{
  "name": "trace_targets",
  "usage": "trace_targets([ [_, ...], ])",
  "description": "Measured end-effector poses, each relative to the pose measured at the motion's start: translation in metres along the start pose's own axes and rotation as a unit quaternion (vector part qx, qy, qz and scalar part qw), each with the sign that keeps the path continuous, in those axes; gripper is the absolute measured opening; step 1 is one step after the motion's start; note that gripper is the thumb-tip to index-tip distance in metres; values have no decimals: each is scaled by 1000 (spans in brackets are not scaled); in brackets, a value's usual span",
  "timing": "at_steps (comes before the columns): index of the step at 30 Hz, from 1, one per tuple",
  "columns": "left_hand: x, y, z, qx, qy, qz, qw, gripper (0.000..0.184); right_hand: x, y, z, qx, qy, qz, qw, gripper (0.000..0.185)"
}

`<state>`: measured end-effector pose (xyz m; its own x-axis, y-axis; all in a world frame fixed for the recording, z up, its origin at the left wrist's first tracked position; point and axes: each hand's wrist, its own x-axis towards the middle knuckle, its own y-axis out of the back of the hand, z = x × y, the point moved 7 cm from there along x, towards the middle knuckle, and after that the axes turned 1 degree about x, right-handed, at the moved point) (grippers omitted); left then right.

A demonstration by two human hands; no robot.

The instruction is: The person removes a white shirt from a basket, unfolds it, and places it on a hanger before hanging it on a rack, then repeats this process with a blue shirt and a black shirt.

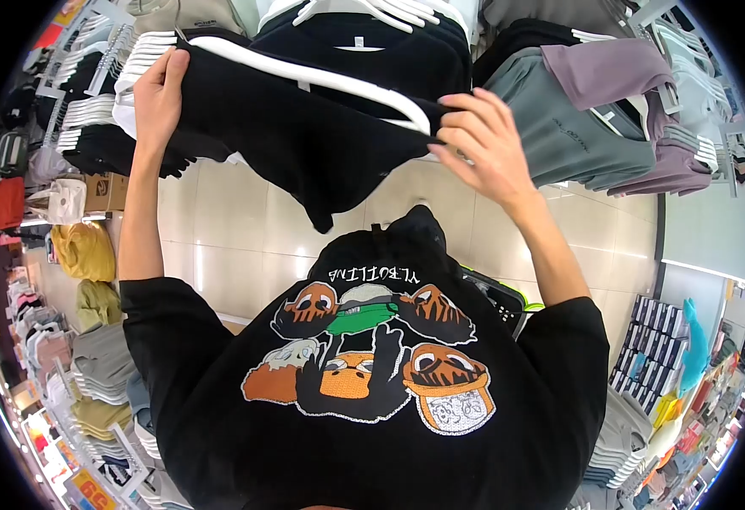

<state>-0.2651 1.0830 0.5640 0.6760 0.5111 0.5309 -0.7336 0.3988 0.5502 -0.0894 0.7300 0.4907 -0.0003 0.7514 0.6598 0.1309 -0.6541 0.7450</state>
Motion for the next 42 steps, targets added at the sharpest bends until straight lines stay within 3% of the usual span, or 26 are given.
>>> trace_targets([
  [2,-6,-1,5,-4,-26,-2,1000,42,6,12,3,-31,24,12,999,19],
  [5,-9,-13,4,-7,20,-78,997,40,15,12,22,53,-97,54,992,16],
  [9,-22,-50,38,-45,-14,-161,986,36,38,-13,16,210,-202,102,951,17],
  [12,-37,-88,57,-86,-55,-217,971,31,52,-45,0,309,-224,96,919,19],
  [15,-56,-116,63,-86,-50,-271,957,27,53,-59,-22,364,-172,108,909,38],
  [18,-64,-124,56,-108,-44,-263,958,29,52,-64,-11,417,-255,51,871,37],
  [20,-63,-125,48,-111,-21,-274,955,30,52,-62,5,282,-298,-113,905,24],
  [22,-59,-120,37,-100,-9,-279,955,33,56,-47,17,185,-219,-55,957,26],
  [24,-54,-108,14,-26,-24,-290,956,35,59,-41,37,208,-213,14,955,30],
  [26,-53,-98,-17,5,20,-307,951,36,59,-31,56,303,-312,-27,900,35],
  [29,-51,-88,-50,57,-37,-255,965,36,61,-31,78,314,-278,-34,907,36],
  [32,-53,-83,-54,25,-10,-207,978,34,71,-27,73,295,-304,-56,904,34],
  [34,-57,-85,-63,34,-5,-205,978,32,75,-26,72,298,-307,-67,901,42],
  [36,-59,-80,-71,93,-12,-146,985,30,78,-26,73,309,-306,-73,897,38],
  [42,-63,-80,-112,190,-88,-141,968,28,70,-64,91,343,-287,-71,891,39],
])
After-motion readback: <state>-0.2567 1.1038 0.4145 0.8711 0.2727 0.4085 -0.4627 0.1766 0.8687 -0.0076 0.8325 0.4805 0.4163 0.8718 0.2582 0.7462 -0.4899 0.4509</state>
